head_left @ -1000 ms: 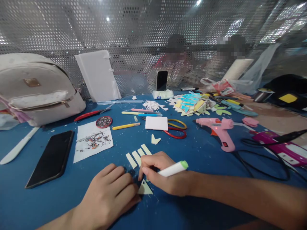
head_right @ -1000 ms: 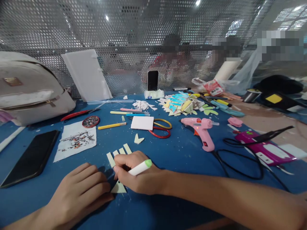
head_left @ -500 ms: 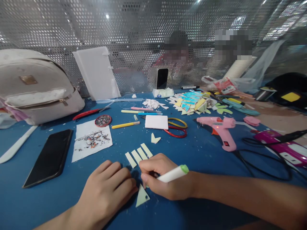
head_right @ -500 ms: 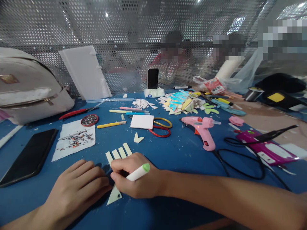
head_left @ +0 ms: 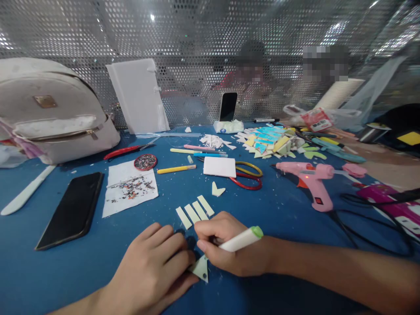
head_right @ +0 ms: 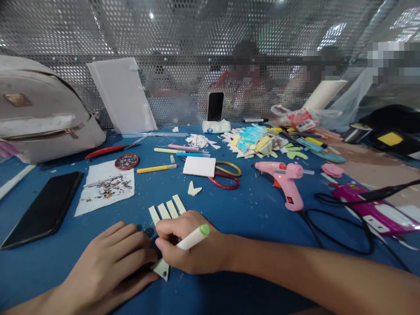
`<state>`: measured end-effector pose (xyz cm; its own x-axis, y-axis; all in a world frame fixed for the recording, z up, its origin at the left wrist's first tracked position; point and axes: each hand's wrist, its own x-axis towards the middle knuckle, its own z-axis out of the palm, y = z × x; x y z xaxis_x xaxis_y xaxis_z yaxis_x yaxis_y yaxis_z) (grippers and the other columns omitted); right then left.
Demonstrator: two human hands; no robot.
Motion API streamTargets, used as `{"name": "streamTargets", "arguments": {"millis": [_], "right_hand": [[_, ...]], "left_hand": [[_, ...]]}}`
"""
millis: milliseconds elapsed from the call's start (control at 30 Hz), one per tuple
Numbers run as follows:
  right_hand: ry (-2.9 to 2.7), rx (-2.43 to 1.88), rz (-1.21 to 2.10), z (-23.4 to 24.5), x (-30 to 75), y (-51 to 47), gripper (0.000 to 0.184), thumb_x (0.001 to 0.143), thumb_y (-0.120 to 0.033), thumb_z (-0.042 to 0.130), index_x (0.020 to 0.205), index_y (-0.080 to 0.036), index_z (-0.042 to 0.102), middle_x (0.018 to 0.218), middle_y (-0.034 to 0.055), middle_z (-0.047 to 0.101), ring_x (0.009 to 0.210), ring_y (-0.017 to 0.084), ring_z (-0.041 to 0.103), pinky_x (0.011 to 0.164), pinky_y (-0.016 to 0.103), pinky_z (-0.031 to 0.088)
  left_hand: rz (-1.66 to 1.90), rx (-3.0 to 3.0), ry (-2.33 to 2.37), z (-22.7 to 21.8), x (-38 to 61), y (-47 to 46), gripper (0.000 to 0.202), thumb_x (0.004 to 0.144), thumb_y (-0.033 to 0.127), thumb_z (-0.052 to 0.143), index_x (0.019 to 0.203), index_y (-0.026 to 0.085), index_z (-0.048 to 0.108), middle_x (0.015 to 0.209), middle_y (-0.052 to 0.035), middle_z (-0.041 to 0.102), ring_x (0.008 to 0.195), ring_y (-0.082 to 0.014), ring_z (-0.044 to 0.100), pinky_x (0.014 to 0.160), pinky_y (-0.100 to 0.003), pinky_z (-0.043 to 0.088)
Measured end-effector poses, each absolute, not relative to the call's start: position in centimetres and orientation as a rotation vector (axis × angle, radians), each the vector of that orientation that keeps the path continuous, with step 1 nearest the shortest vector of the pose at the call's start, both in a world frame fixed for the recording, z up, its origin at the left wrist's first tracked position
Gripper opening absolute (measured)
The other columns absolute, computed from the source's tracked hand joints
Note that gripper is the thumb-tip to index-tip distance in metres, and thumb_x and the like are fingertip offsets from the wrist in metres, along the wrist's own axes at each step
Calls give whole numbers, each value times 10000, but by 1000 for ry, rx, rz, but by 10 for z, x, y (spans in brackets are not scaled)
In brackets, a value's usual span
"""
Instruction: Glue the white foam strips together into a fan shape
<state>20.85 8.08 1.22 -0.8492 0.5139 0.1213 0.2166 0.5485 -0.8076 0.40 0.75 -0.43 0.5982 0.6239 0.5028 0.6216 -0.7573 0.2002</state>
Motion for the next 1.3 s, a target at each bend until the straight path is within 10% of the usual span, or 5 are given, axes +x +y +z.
{"name": "streamTargets", "arguments": {"millis": [200, 1300], "right_hand": [[-2436, -640, 1211, 14, 208, 81, 255, 848, -201, 470, 643, -210, 318, 542, -84, 283, 489, 75, 282, 494, 224, 232], [-2564, -438, 1080, 8, 205, 73, 275, 890, -256, 415, 668, -222, 256, 546, -70, 283, 483, 90, 289, 492, 235, 220]], "left_hand": [[834, 2668, 1159, -1, 2, 9, 149, 979, 158, 513, 1040, 219, 634, 870, -12, 640, 739, -175, 524, 637, -312, 346], [1010, 2943, 887, 0, 5, 6, 254, 992, 152, 513, 788, 200, 657, 622, 20, 630, 556, -149, 450, 545, -336, 282]]}}
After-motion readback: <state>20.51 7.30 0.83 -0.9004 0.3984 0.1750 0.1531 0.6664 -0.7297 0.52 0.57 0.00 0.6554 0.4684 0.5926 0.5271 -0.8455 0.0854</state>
